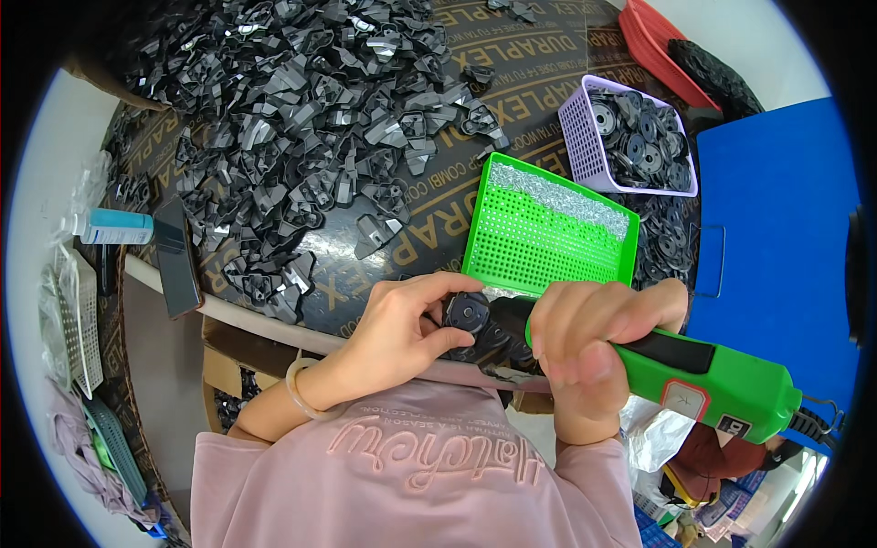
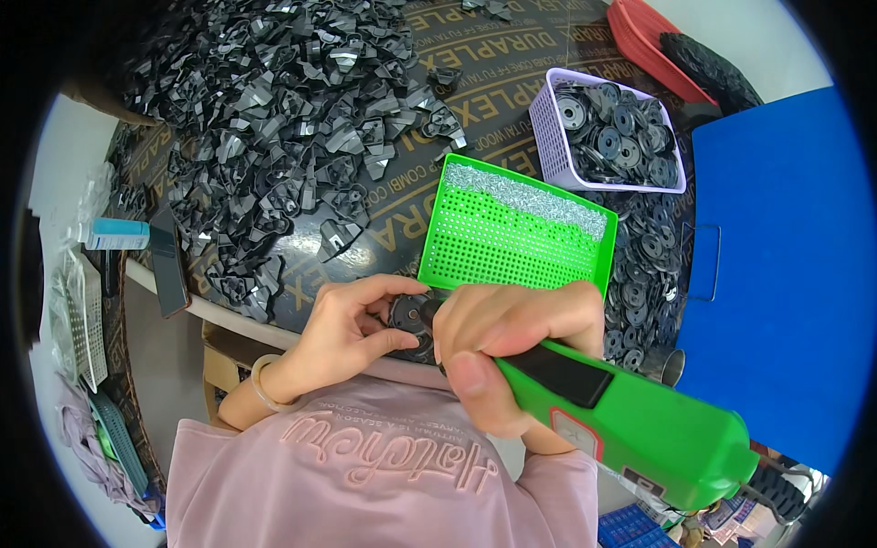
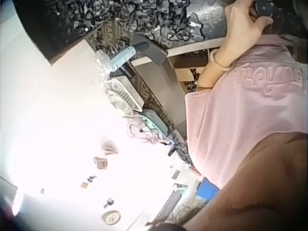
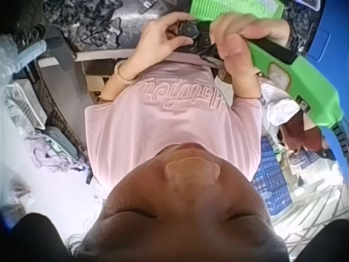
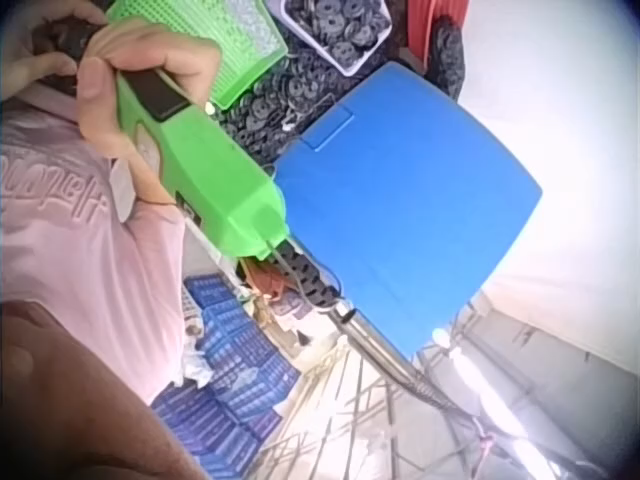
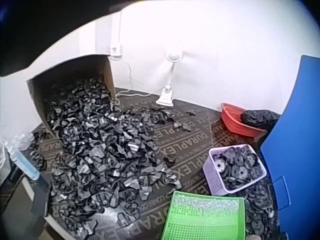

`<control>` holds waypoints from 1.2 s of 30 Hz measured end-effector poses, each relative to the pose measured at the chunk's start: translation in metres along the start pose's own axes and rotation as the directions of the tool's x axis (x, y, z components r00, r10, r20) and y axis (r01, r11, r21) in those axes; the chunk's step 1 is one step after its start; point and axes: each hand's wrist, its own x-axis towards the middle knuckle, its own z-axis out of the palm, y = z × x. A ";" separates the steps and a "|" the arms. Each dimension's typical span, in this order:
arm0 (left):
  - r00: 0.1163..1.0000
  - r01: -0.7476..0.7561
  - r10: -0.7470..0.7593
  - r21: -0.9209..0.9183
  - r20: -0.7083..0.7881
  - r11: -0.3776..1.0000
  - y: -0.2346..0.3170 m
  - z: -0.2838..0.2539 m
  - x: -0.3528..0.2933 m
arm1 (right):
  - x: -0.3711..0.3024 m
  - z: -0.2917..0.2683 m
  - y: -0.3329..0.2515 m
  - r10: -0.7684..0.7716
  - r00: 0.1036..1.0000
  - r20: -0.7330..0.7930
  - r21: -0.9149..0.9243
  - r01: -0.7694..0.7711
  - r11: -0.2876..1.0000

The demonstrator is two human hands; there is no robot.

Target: Assembling small black plastic components by inserting metal washers and using an electric screwdriver.

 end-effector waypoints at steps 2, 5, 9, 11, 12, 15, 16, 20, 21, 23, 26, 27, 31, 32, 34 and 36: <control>1.000 -0.006 0.006 0.017 0.007 1.000 -0.001 0.000 0.000 | 0.000 0.001 0.001 0.002 1.000 -0.009 0.003 -0.002 1.000; 1.000 -0.004 0.004 0.007 0.022 1.000 -0.003 0.001 0.001 | -0.001 0.000 0.002 -0.014 0.999 -0.032 0.011 0.014 1.000; 0.998 -0.004 0.003 -0.017 -0.063 1.000 -0.011 0.001 0.003 | 0.001 -0.004 -0.001 -0.079 0.990 -0.117 0.002 0.079 0.997; 0.991 -0.031 0.033 0.021 -0.131 0.999 -0.012 -0.006 0.004 | 0.007 -0.014 0.010 -0.179 0.972 -0.155 -0.076 0.169 0.983; 0.992 -0.031 0.033 0.022 -0.124 0.999 -0.010 -0.008 0.005 | 0.013 -0.020 0.024 -0.258 0.951 -0.172 -0.156 0.232 0.960; 0.987 -0.038 0.030 -0.045 -0.155 0.998 -0.009 -0.010 0.005 | 0.017 -0.031 0.054 -0.226 0.951 -0.212 -0.264 0.167 0.950; 0.988 -0.035 0.029 -0.038 -0.152 0.999 -0.008 -0.010 0.005 | 0.019 -0.029 0.061 -0.220 0.946 -0.239 -0.276 0.151 0.949; 0.983 -0.082 0.073 -0.047 -0.169 0.996 -0.013 -0.008 0.006 | 0.020 -0.028 0.071 -0.196 0.951 -0.240 -0.266 0.129 0.955; 0.983 -0.079 0.070 -0.047 -0.169 0.996 -0.015 -0.009 0.006 | 0.020 -0.028 0.072 -0.191 0.954 -0.229 -0.267 0.127 0.955; 0.981 -0.086 0.075 -0.058 -0.177 0.995 -0.017 -0.010 0.006 | 0.021 -0.027 0.073 -0.187 0.957 -0.223 -0.274 0.123 0.954; 0.982 -0.065 0.059 -0.029 -0.179 0.997 -0.018 -0.013 0.006 | 0.019 -0.036 0.076 -0.208 0.962 -0.175 -0.267 0.157 0.951; 0.983 -0.065 0.059 -0.029 -0.176 0.997 -0.019 -0.013 0.007 | 0.018 -0.038 0.076 -0.231 0.964 -0.134 -0.250 0.193 0.949; 0.981 -0.071 0.064 -0.030 -0.182 0.997 -0.016 -0.010 0.009 | 0.018 -0.032 0.058 -0.255 0.954 -0.160 -0.269 0.206 0.941; 0.981 -0.063 0.059 -0.015 -0.186 0.998 -0.016 -0.010 0.009 | 0.019 -0.029 0.051 -0.288 0.946 -0.152 -0.230 0.249 0.941; 0.981 -0.061 0.052 -0.045 -0.186 0.997 -0.019 -0.008 0.009 | 0.022 -0.015 0.029 -0.276 0.957 -0.093 -0.155 0.260 0.953; 0.983 -0.061 0.047 -0.076 -0.179 0.995 -0.020 -0.007 0.009 | 0.011 0.000 0.006 -0.183 0.980 -0.079 -0.076 0.177 0.981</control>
